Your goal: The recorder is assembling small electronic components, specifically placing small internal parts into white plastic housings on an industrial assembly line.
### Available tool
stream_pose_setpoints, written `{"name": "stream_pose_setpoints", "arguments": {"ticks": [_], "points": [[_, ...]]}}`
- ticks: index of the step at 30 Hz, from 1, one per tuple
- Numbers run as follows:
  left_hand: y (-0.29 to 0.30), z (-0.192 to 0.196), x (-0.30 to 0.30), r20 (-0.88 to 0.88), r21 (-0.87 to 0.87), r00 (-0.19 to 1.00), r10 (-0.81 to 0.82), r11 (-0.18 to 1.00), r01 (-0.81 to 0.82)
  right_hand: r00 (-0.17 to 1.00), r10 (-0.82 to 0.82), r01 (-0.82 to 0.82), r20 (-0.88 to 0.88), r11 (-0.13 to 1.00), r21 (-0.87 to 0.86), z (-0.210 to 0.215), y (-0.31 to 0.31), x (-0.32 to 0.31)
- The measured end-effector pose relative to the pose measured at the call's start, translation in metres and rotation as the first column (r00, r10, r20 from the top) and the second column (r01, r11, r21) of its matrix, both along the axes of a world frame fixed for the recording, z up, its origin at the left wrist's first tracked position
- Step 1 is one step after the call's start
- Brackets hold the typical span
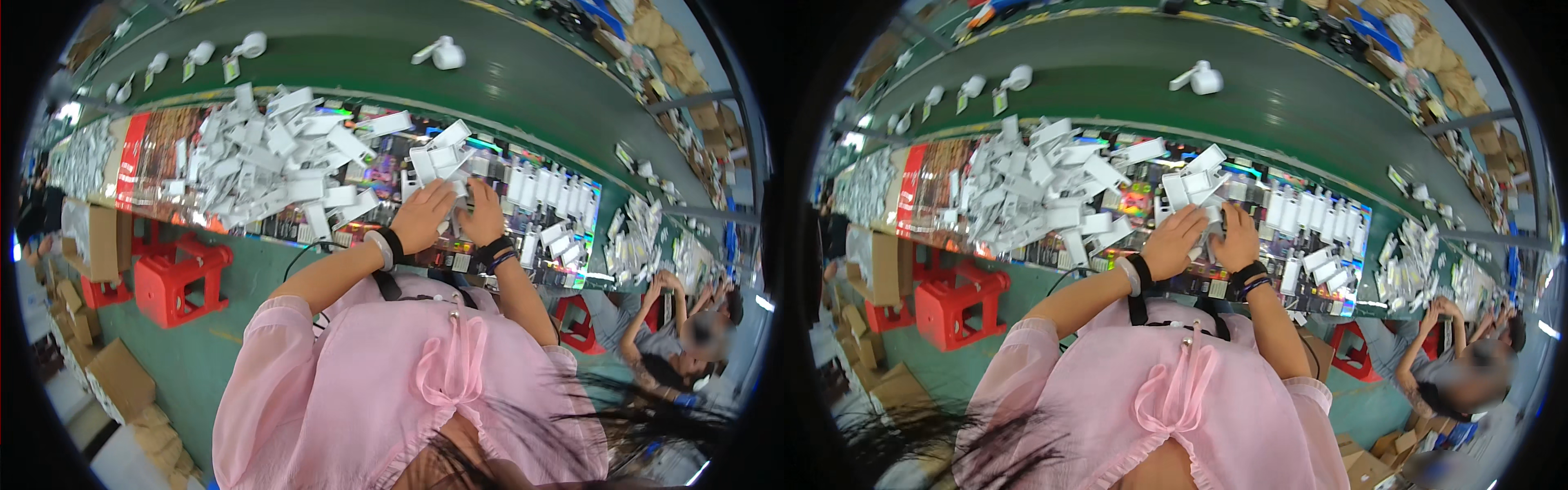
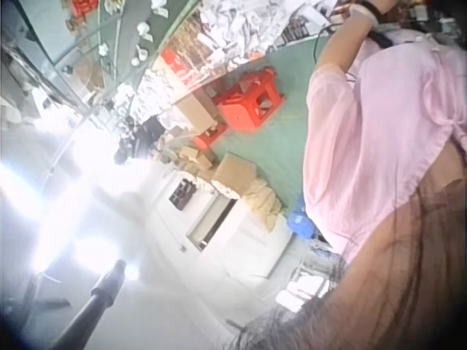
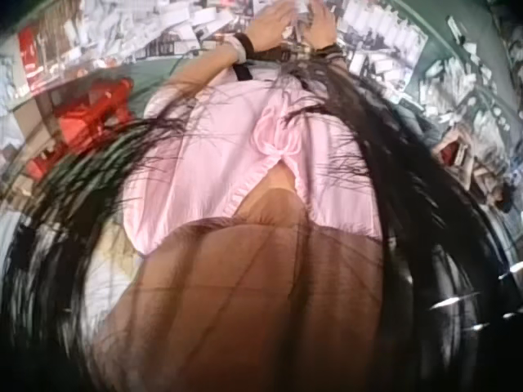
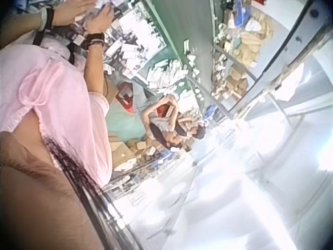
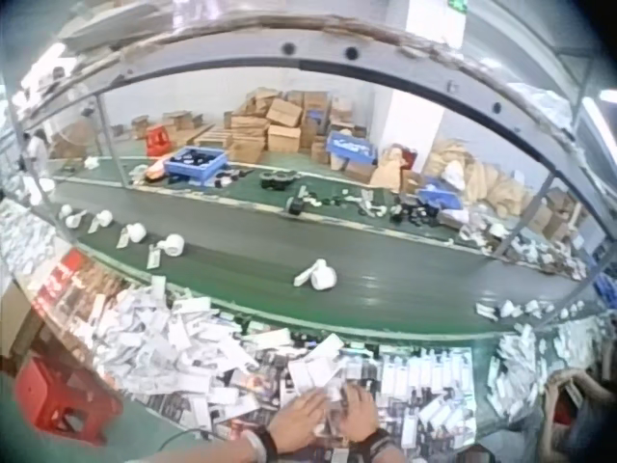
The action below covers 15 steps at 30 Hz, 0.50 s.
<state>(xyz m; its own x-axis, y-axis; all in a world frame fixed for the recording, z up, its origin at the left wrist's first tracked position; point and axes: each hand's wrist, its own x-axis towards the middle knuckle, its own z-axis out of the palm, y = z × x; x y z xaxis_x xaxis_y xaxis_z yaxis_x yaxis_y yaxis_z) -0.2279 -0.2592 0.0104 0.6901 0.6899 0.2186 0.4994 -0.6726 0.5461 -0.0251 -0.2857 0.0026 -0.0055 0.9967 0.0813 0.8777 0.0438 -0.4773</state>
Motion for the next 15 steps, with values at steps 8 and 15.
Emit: {"name": "stream_pose_setpoints", "arguments": {"ticks": [8,15], "points": [[0.037,0.009,0.010,-0.218,0.124,0.974,0.058,0.992,-0.031,0.985,-0.087,0.113,0.149,0.978,-0.177,0.017,0.004,-0.007],[0.050,0.014,-0.015,-0.137,0.253,0.972,0.191,0.955,-0.152,0.999,-0.037,0.045,0.029,0.936,-0.348,0.017,0.002,0.022]]}}
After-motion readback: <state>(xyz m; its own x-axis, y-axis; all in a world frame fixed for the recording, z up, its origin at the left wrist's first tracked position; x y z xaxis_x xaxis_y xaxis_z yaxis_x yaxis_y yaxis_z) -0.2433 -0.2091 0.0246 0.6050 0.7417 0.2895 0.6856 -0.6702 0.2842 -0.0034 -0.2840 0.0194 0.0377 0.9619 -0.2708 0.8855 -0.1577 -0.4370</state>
